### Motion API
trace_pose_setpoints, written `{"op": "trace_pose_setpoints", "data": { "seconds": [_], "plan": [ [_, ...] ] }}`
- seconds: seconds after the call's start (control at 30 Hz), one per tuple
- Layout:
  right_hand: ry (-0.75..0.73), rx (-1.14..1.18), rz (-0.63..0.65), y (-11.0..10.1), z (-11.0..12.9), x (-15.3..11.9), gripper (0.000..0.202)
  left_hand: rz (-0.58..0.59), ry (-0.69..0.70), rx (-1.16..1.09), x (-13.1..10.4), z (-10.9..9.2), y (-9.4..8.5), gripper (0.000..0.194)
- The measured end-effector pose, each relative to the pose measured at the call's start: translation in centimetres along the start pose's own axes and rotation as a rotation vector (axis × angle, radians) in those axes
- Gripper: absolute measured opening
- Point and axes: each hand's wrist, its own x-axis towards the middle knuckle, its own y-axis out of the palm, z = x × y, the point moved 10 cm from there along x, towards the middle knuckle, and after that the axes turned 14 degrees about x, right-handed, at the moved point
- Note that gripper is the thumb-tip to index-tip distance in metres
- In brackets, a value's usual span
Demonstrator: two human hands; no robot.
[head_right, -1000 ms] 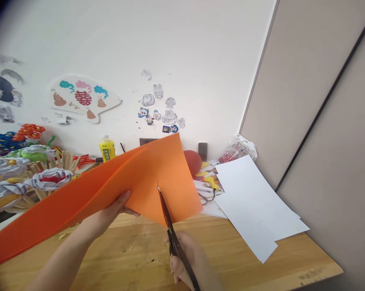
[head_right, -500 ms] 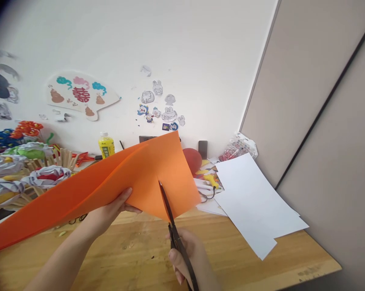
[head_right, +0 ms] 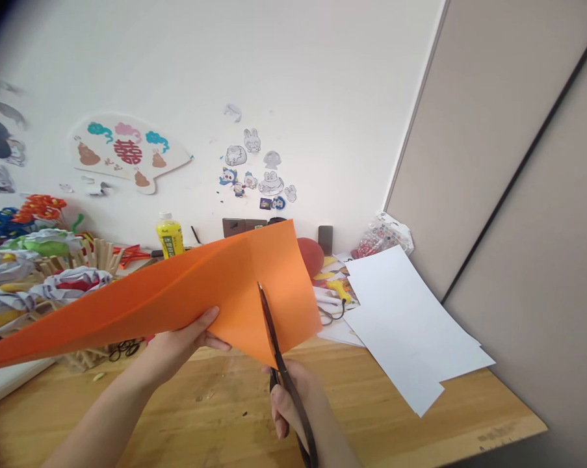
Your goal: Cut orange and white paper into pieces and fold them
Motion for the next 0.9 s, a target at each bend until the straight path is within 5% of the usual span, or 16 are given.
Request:
{"op": "trace_pose_setpoints", "data": {
  "seconds": [0.4,0.6,0.9],
  "plan": [
    [0.095,0.076,-0.158,-1.3,-2.4,0.3,0.076,-0.021,-0.057,-0.093,-0.1,0.1,0.2,0.033],
    [0.115,0.152,-0.208,-1.4,-2.5,0.3,0.063,0.033,-0.025,-0.151,0.0,0.2,0.5,0.029],
    [0.088,-0.032,-0.181,-1.1,-0.2,1.2,0.044,0.102,-0.025,-0.201,-0.1,-0.1,1.7,0.024]
  ]
}}
